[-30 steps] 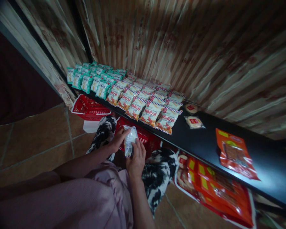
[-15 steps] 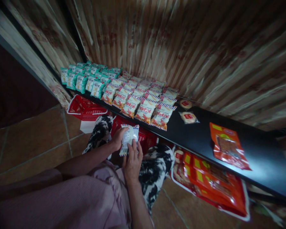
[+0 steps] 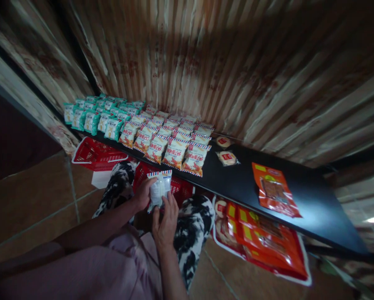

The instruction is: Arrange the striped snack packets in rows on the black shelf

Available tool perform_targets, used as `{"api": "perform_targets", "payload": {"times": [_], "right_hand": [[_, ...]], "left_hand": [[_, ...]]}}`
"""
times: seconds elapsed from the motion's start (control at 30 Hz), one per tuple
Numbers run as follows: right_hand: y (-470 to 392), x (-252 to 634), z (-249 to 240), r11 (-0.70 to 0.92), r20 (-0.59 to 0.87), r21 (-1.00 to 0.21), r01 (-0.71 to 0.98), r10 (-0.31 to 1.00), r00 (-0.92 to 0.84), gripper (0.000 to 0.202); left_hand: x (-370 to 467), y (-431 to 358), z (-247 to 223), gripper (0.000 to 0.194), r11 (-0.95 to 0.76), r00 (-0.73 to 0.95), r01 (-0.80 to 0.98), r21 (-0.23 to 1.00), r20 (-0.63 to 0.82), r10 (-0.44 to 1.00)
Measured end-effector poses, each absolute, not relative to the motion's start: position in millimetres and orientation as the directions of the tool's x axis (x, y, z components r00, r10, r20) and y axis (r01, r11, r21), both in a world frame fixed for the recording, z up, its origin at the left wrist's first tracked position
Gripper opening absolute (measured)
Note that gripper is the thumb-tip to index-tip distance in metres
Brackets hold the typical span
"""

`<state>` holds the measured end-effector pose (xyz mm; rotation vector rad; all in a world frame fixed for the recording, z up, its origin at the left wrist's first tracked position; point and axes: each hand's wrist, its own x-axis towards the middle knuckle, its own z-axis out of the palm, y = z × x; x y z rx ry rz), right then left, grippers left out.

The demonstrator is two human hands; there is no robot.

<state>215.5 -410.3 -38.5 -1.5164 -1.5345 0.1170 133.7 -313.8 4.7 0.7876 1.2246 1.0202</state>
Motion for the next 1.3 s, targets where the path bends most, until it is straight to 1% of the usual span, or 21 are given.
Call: {"api": "perform_targets", "payload": {"times": [0.1,0.17,0.3,0.43,0.67,0.83,0.87,0.93,1.1,1.2,1.3], "right_hand": [[-406,215,-44,0.227,0.523,-0.660,0.717,0.824,0.220,0.040],[-403,213,-47,0.223,0.510,-0.670,0.708,0.831,0.221,0.042],[-399,205,-52,0.212,0.460,-0.701,0.680,0.864,0.205,0.048],[-396,197,-58,0.179,0.405,-0.739,0.649,0.888,0.217,0.055],[-388,190,-57,0.007,0.196,-0.850,0.527,0.932,0.305,0.064],[-382,187,-52,-0.148,0.030,-0.897,0.416,0.919,0.392,0.067],[-381,186,-51,-0.166,0.005,-0.904,0.394,0.917,0.398,0.067],[-380,187,-49,-0.190,-0.034,-0.915,0.356,0.915,0.402,0.066],[-381,195,-45,-0.194,-0.041,-0.929,0.314,0.900,0.435,0.060],[-383,203,-45,-0.188,-0.048,-0.945,0.267,0.888,0.457,0.057],[-384,211,-45,-0.177,-0.068,-0.965,0.192,0.882,0.466,0.057]], "left_hand": [[137,-314,2,0.032,0.365,0.068,-0.295,0.883,-0.362,0.930],[137,-314,1,0.032,0.372,0.058,-0.312,0.874,-0.373,0.926],[135,-313,4,0.031,0.369,-0.010,-0.283,0.885,-0.388,0.922],[132,-314,5,0.027,0.344,-0.064,-0.197,0.918,-0.362,0.930],[132,-319,5,0.021,0.341,-0.031,-0.141,0.929,-0.348,0.937],[129,-320,9,0.042,0.347,0.035,-0.035,0.937,-0.346,0.938],[128,-320,10,0.043,0.350,0.042,-0.020,0.937,-0.349,0.936],[128,-320,11,0.040,0.345,0.050,-0.005,0.939,-0.344,0.938],[126,-319,3,0.029,0.256,0.045,-0.017,0.967,-0.255,0.966],[126,-320,-8,0.029,0.192,0.039,-0.001,0.981,-0.192,0.981],[129,-318,-15,0.030,0.185,0.000,0.015,0.983,-0.185,0.983]]}}
